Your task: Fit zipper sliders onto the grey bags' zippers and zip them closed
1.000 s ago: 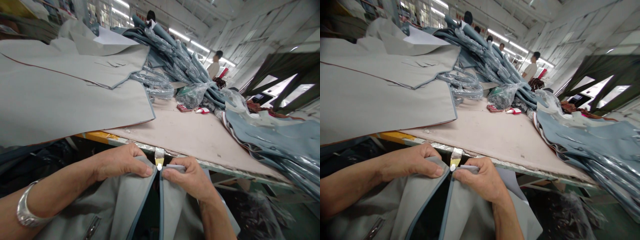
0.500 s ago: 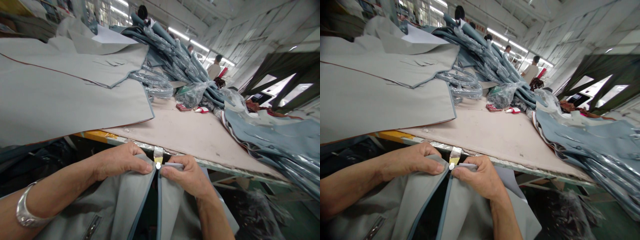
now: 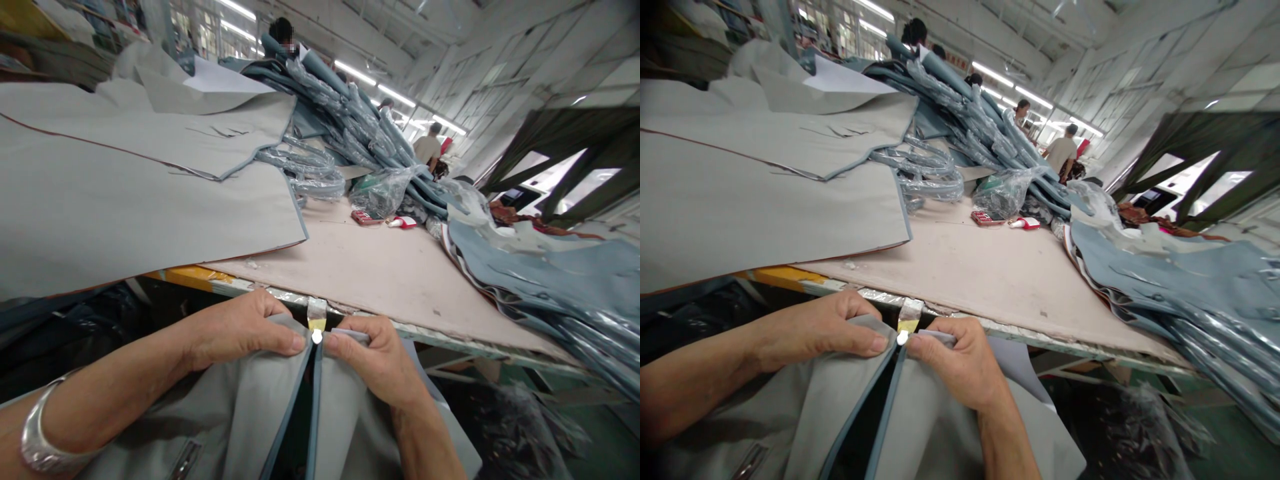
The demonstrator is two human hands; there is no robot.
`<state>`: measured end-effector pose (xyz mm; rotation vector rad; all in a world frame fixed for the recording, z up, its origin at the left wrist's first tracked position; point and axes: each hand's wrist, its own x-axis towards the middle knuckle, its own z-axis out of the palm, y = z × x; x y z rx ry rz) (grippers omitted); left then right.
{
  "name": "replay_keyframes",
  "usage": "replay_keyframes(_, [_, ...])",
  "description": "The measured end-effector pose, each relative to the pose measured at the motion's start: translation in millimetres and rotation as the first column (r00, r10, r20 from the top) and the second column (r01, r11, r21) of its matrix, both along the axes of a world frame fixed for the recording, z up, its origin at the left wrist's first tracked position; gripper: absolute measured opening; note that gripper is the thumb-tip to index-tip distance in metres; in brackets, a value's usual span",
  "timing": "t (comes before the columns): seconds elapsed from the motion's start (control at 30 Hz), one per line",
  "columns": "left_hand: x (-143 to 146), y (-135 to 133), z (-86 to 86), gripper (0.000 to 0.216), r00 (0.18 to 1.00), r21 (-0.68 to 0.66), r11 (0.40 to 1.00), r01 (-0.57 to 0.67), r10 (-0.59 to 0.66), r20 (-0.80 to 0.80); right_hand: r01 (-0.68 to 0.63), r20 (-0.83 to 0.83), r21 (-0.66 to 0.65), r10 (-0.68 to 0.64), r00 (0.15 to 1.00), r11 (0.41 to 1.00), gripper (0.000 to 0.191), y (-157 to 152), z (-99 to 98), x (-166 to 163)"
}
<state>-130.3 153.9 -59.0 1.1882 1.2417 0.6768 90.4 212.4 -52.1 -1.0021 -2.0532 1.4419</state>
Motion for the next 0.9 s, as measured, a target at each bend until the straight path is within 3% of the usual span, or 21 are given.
replay_keyframes(0.7, [-0.5,3.1,1.2,0.042,1.0,0.061,0.998,-0.016,0.015,0.026,0.091,0.036,0.103,-0.095,0.995,0.99,0.035,-0.9,-1.5,-3.6])
replay_keyframes(0.9, [-1.0,5.1,0.1,0.046,1.0,0.073,0.997,0.022,-0.023,0.017,0.019,0.053,0.073,-0.022,0.998,0.997,0.036,0.3,-1.2,-0.9])
